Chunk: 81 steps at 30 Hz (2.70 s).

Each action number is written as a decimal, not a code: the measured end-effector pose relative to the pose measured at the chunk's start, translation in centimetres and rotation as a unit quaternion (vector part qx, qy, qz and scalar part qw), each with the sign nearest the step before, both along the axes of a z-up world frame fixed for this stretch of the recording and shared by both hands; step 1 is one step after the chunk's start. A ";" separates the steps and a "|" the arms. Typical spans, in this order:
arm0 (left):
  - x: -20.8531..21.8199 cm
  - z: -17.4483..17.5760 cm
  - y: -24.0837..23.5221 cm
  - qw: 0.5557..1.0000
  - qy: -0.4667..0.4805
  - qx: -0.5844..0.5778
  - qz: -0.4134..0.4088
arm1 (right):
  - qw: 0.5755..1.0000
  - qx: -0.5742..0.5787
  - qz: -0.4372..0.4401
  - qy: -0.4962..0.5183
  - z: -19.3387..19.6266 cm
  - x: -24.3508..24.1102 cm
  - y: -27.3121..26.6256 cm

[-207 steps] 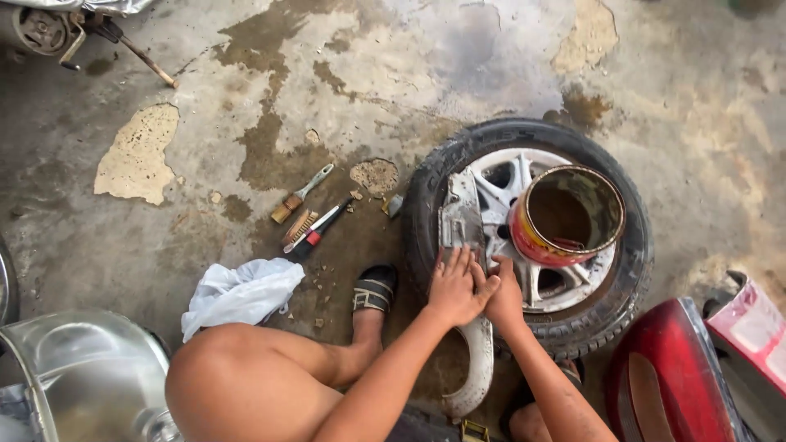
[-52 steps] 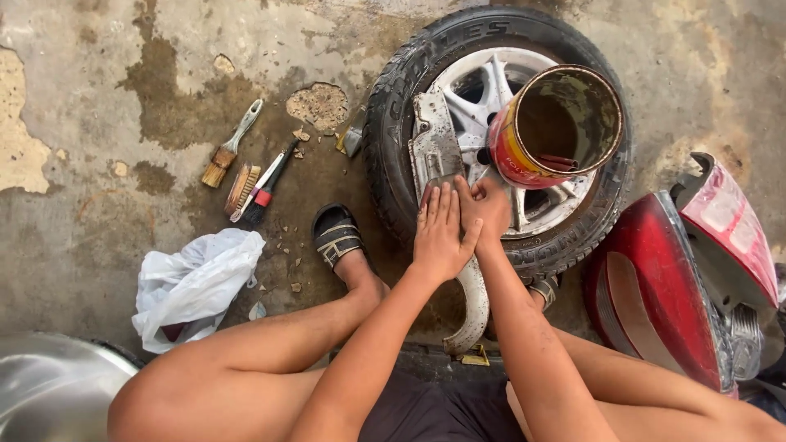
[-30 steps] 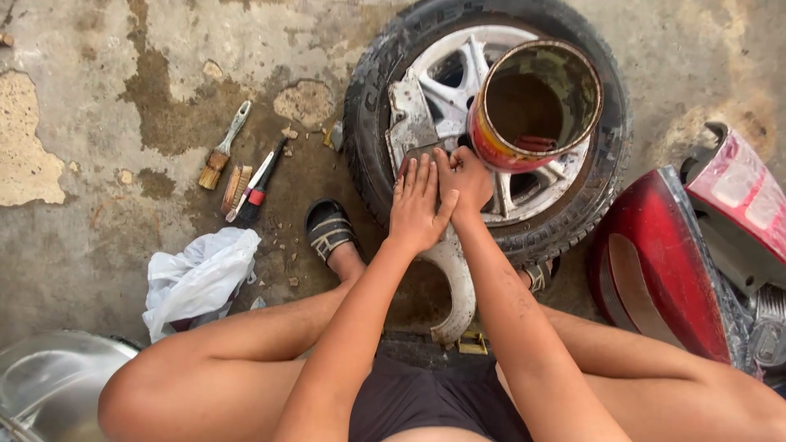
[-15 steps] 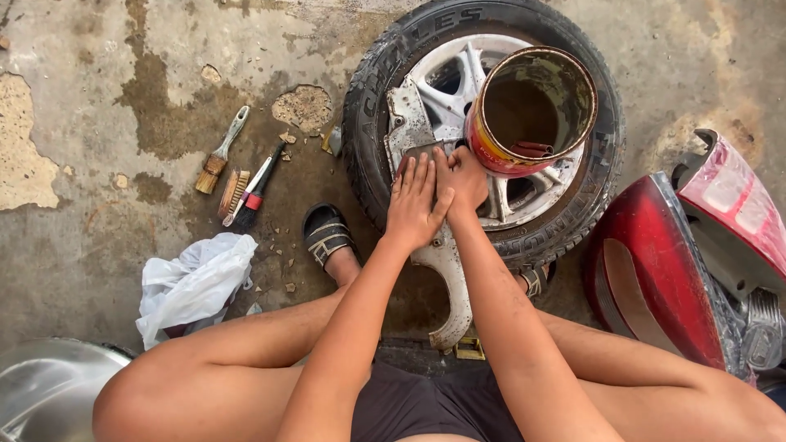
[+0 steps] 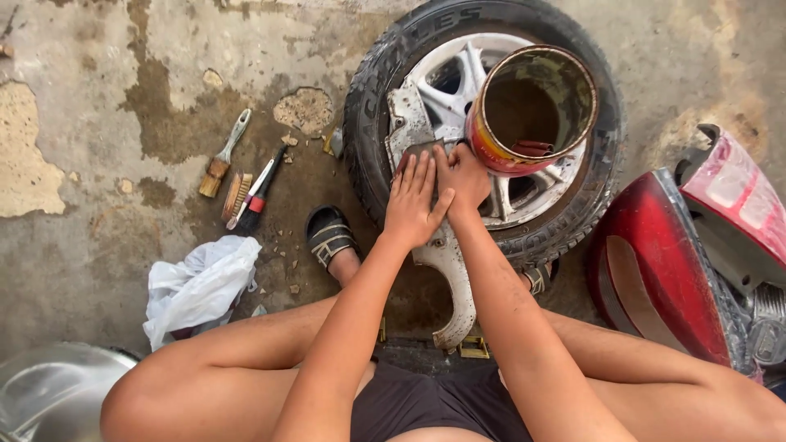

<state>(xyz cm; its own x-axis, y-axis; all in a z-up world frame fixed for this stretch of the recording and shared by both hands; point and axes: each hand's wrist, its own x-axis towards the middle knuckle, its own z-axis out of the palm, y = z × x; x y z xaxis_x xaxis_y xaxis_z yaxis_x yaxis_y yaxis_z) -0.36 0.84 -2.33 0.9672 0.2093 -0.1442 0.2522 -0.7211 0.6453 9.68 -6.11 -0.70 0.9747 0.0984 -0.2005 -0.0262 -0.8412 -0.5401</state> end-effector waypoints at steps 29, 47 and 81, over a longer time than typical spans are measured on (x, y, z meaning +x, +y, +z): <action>-9.5 9.9 -13.8 0.945 0.302 -0.040 -0.117 | 0.987 -0.069 0.005 0.146 0.5 -11.7 -15.4; -5.9 5.6 -6.7 0.987 0.155 -0.044 -0.024 | 0.997 -0.035 0.054 0.038 0.4 -5.8 -6.3; -5.4 4.9 -8.2 0.991 0.125 0.032 0.033 | 0.993 -0.033 0.059 -0.098 -2.6 -6.8 -7.0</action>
